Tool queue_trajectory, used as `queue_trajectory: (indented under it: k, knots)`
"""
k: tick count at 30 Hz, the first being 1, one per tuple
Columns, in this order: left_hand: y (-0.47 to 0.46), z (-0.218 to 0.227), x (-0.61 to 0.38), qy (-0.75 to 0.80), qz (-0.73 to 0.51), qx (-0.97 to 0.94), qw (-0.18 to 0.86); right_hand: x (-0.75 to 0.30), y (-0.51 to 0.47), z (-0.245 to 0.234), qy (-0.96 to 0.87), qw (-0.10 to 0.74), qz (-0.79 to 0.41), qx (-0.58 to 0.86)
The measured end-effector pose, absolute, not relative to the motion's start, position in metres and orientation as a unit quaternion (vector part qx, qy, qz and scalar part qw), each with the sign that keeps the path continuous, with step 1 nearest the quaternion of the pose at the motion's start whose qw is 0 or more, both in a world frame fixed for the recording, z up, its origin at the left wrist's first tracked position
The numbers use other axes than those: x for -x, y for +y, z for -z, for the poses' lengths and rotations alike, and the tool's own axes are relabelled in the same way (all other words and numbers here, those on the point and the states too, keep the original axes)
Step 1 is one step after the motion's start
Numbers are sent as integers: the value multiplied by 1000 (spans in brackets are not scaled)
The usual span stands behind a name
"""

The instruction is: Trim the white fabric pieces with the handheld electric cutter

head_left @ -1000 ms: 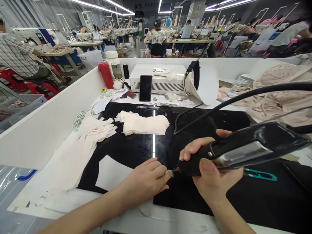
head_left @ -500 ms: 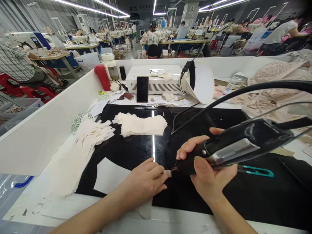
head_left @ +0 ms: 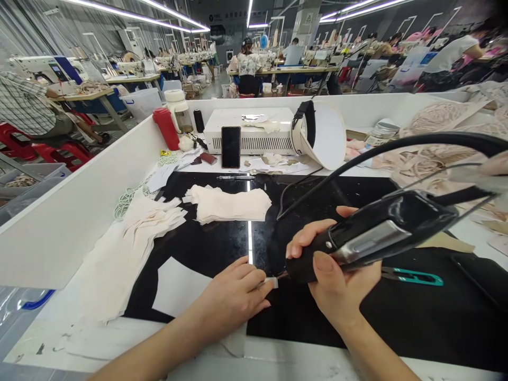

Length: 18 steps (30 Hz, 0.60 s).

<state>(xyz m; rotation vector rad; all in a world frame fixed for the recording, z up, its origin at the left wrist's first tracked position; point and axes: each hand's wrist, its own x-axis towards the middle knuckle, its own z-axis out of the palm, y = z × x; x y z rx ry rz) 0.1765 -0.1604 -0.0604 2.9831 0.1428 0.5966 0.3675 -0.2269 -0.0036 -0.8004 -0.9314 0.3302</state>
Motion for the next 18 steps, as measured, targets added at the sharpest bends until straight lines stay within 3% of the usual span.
queue_trajectory:
  k: [18]
  knots:
    - [-160,58,-177,43,-214,-975,35,-366,-228,1,-440,797,-142,388]
